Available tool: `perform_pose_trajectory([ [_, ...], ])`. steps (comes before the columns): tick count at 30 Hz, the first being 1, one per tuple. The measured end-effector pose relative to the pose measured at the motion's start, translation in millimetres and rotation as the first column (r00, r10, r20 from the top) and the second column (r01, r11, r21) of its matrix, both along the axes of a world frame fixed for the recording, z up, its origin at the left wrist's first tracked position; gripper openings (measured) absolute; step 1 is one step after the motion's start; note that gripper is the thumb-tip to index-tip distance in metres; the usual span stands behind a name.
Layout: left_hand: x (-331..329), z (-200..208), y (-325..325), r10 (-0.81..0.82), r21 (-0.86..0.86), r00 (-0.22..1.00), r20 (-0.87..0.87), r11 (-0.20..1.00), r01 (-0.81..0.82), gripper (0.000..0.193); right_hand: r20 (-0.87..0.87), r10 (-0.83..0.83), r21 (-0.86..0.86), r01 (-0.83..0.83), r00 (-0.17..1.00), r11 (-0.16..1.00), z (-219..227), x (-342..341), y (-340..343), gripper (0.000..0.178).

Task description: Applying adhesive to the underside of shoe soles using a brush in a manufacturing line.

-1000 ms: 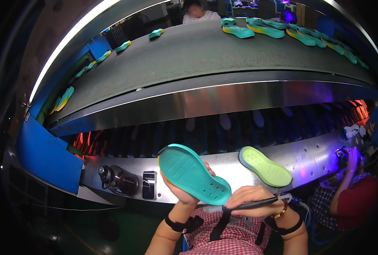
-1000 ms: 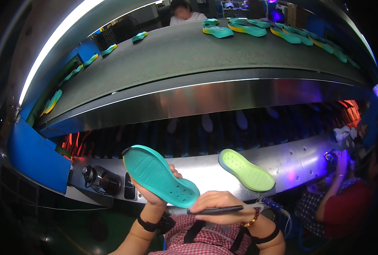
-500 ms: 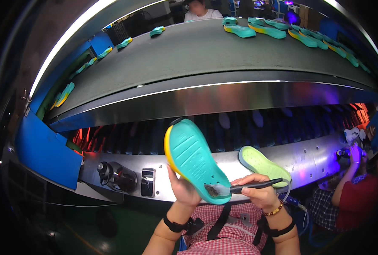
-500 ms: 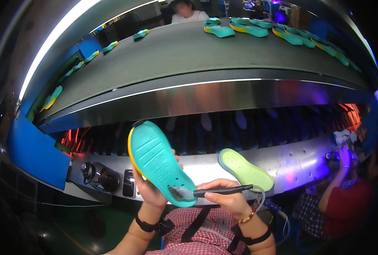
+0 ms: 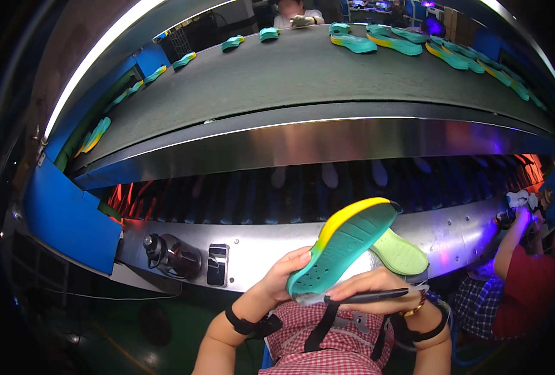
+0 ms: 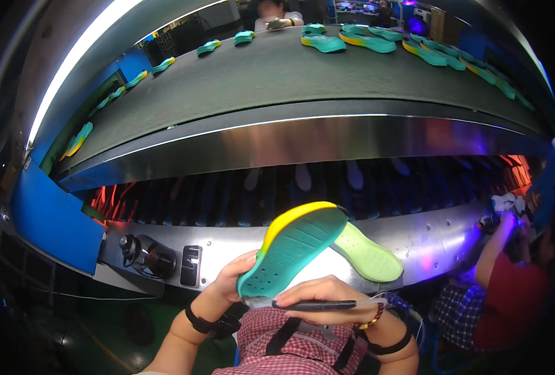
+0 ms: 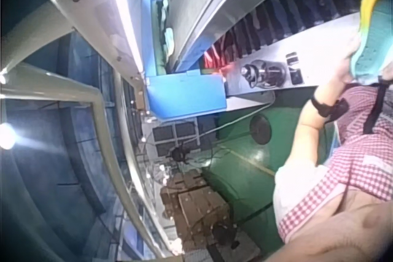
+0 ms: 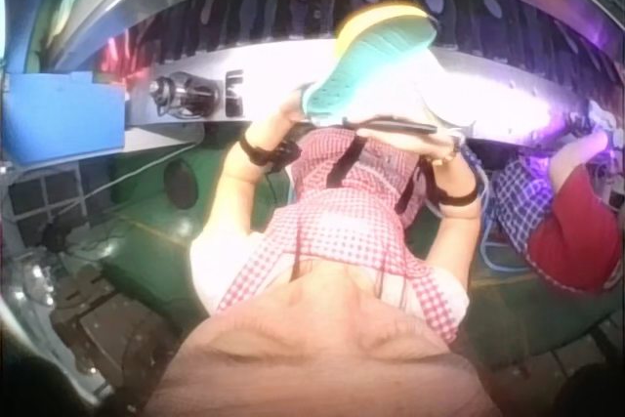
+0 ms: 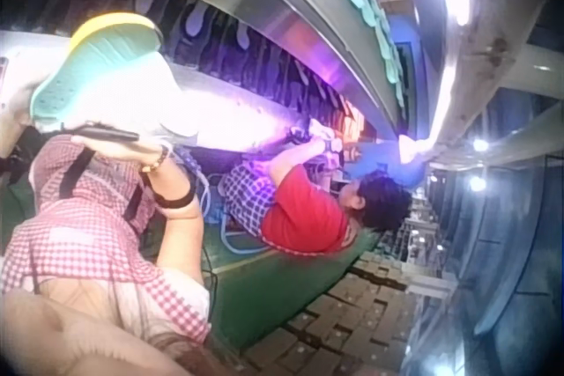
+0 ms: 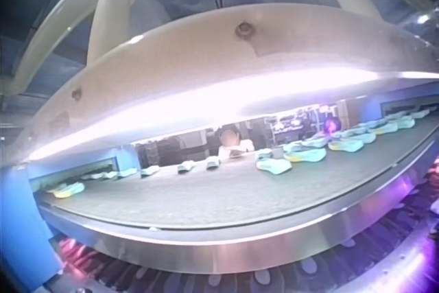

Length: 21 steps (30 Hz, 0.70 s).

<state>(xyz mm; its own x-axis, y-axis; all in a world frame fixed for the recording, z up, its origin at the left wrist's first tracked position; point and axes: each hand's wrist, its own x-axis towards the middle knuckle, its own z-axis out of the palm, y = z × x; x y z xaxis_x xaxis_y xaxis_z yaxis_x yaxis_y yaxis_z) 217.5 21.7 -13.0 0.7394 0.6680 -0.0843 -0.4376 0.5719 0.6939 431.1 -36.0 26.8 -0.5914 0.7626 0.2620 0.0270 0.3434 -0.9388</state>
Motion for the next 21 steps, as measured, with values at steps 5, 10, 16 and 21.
perform_pose_trajectory([
  [5,-8.0,10.5,-0.4,-0.192,-0.058,0.966,-0.171,0.981,0.185,0.053,0.043,0.049,0.084,-0.053,0.998,0.995,14.3,11.9,4.4,0.021],
  [10,-5.5,22.0,0.5,-0.28,0.098,0.834,-0.476,0.925,0.366,0.057,0.172,0.209,0.143,-0.235,0.963,0.961,19.6,14.0,6.7,0.022],
  [16,-19.6,21.1,5.3,-0.32,-0.003,0.847,-0.424,0.936,0.353,0.049,0.105,0.131,0.15,-0.146,0.986,0.978,13.4,21.9,7.4,0.022],
  [21,-31.8,17.8,5.8,-0.27,0.005,0.836,-0.478,0.951,0.31,0.054,0.171,0.032,0.114,-0.052,0.985,0.992,16.5,29.8,-5.1,0.017],
])
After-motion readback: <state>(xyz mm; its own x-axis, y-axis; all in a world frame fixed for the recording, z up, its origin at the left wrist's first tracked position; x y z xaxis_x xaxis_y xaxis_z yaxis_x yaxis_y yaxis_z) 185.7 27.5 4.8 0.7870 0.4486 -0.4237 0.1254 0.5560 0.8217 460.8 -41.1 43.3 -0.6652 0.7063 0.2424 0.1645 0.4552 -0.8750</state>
